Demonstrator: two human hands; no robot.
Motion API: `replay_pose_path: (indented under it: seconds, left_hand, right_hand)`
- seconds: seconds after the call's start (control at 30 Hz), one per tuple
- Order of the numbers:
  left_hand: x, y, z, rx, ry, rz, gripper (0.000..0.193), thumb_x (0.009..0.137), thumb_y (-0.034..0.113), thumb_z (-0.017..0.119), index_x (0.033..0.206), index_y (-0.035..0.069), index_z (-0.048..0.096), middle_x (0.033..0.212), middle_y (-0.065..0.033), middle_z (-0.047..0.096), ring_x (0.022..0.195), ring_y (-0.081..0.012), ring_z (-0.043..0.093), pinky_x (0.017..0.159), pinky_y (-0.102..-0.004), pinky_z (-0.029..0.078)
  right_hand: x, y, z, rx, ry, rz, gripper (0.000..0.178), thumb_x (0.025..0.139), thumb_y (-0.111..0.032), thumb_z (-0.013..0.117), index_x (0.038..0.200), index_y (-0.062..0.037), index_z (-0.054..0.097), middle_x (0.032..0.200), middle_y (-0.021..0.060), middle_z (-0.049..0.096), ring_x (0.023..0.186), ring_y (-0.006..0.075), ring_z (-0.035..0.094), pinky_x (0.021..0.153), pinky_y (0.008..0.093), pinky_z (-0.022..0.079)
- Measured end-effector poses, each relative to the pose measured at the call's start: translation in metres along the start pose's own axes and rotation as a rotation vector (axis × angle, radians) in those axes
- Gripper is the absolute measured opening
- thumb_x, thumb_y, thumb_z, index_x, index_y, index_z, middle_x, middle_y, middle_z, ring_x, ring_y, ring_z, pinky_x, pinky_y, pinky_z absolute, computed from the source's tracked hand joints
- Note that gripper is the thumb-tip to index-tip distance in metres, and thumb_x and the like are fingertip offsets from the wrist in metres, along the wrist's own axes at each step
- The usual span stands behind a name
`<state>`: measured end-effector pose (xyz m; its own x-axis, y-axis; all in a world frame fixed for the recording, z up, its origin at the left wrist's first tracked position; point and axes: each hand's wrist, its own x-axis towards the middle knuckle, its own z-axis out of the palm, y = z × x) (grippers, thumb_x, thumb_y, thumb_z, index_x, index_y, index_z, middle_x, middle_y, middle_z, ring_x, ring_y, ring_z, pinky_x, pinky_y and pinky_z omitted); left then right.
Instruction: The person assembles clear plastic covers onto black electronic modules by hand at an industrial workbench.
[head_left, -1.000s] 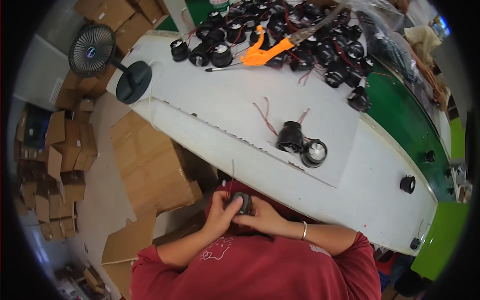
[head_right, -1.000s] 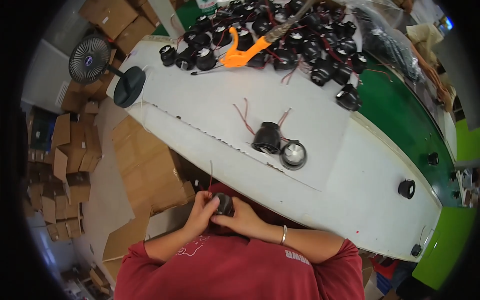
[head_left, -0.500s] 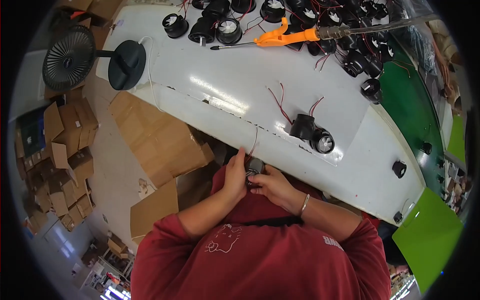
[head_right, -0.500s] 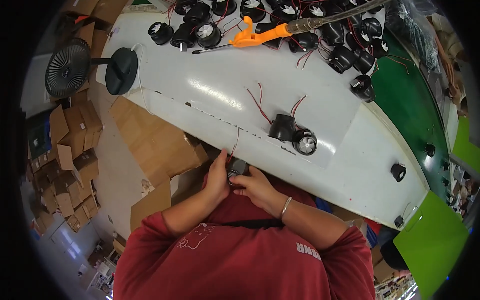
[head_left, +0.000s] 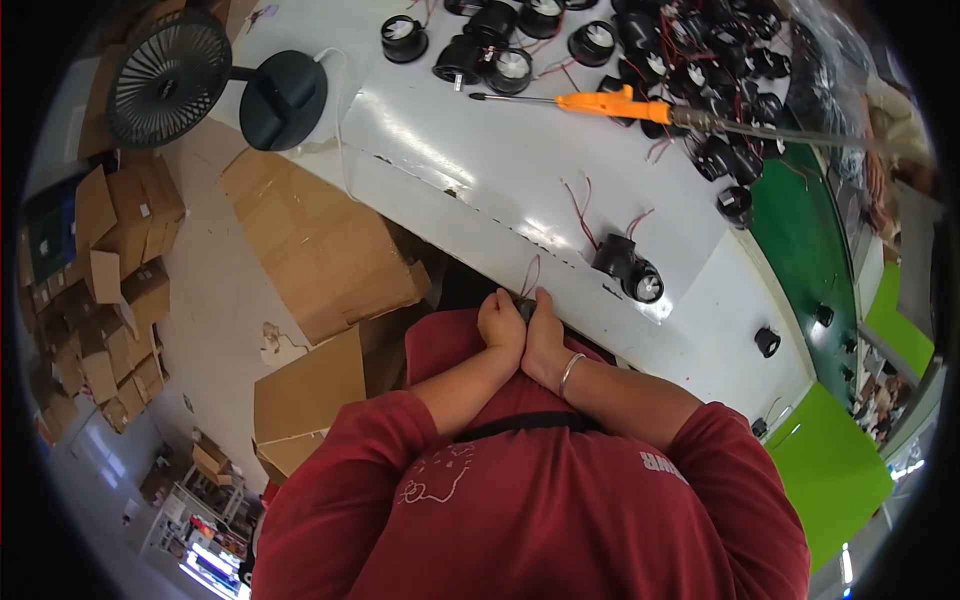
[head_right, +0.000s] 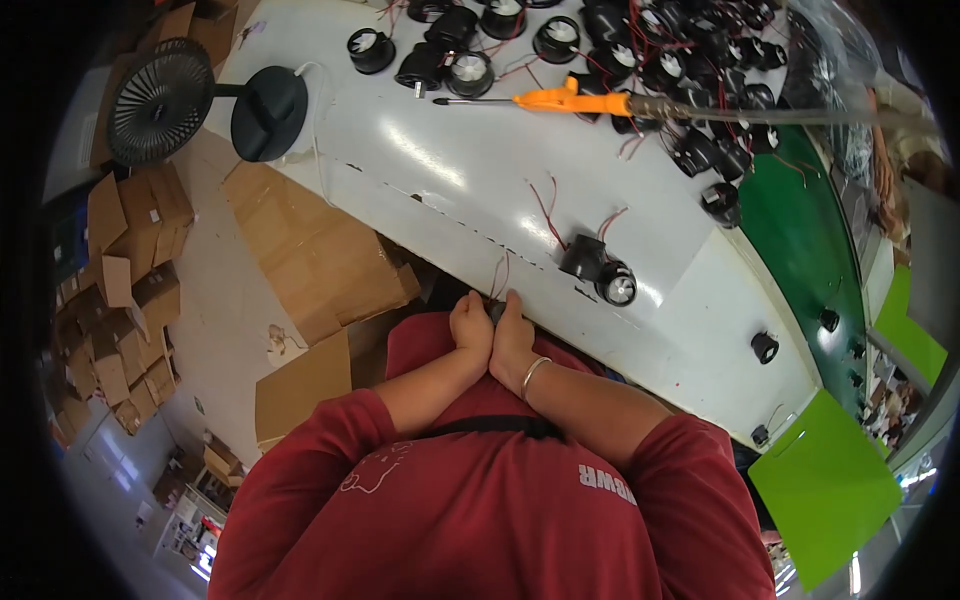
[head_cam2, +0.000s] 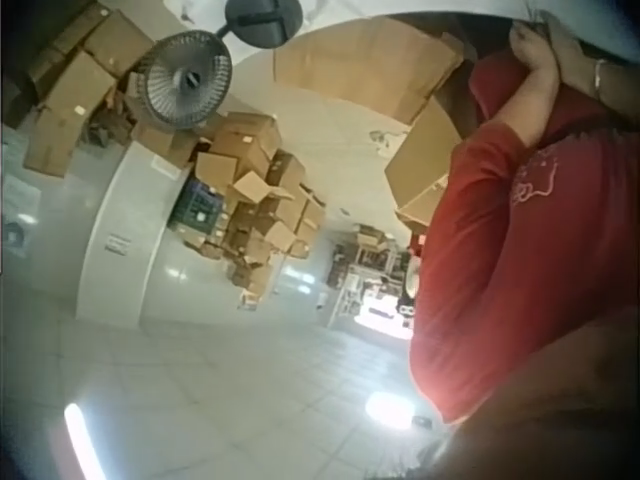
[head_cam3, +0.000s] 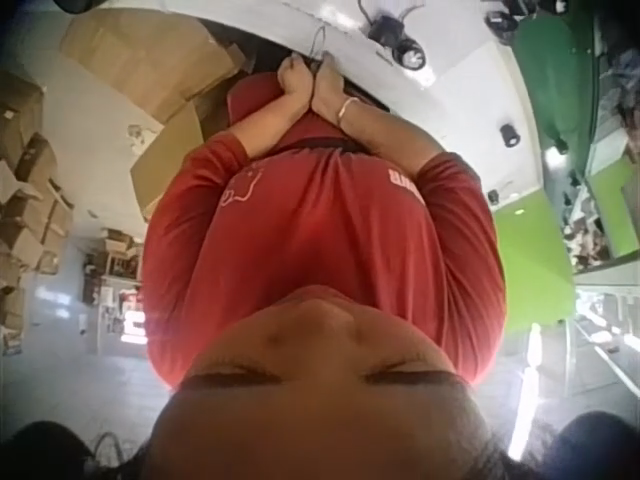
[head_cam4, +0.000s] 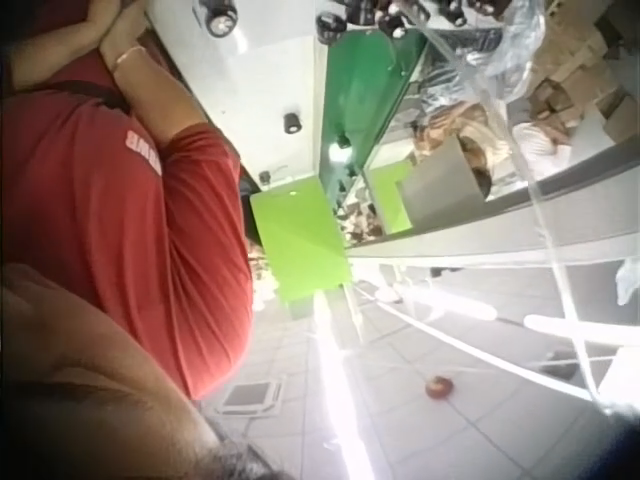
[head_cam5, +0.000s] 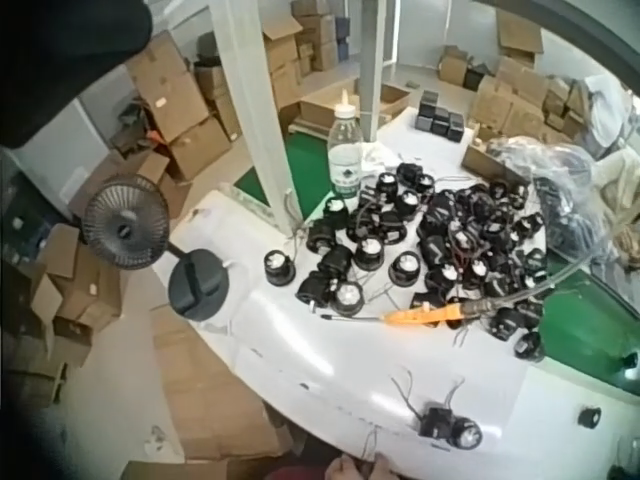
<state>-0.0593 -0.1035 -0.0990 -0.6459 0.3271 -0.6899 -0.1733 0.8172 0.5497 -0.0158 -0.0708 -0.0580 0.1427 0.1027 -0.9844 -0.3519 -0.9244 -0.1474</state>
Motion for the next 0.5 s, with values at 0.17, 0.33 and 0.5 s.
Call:
replay_pose_path:
  seconds: [0.17,0.33,0.5]
  left_hand:
    - [-0.002,-0.012,0.006,0.136,0.099,0.108,0.032,0.094,0.024,0.048,0.082,-0.002,0.062,0.087,-0.0232,0.064,0.081,-0.0437,0.059,0.072,-0.0492,0.047]
    - [-0.003,-0.012,0.005,0.146,0.100,0.144,0.031,0.093,0.022,0.048,0.087,-0.004,0.064,0.083,-0.0264,0.064,0.079,-0.0452,0.061,0.069,-0.0478,0.047]
    - [0.002,-0.003,0.007,0.142,0.056,0.151,0.031,0.092,0.022,0.048,0.080,-0.004,0.060,0.086,-0.0254,0.063,0.080,-0.0451,0.059,0.073,-0.0494,0.047]
  right_hand:
    - [-0.001,-0.003,0.003,-0.152,0.087,-0.025,0.063,0.090,-0.054,0.049,0.104,0.0056,0.064,0.103,0.0175,0.065,0.092,0.0261,0.061,0.083,0.0346,0.048]
    - [0.009,0.002,0.001,-0.338,0.216,-0.070,0.068,0.089,-0.054,0.047,0.106,0.0094,0.064,0.108,0.0223,0.065,0.096,0.0309,0.062,0.086,0.0369,0.047]
    - [0.012,-0.001,0.004,-0.223,0.163,-0.093,0.065,0.089,-0.052,0.047,0.111,0.0076,0.062,0.110,0.0196,0.064,0.096,0.0314,0.062,0.087,0.0373,0.047]
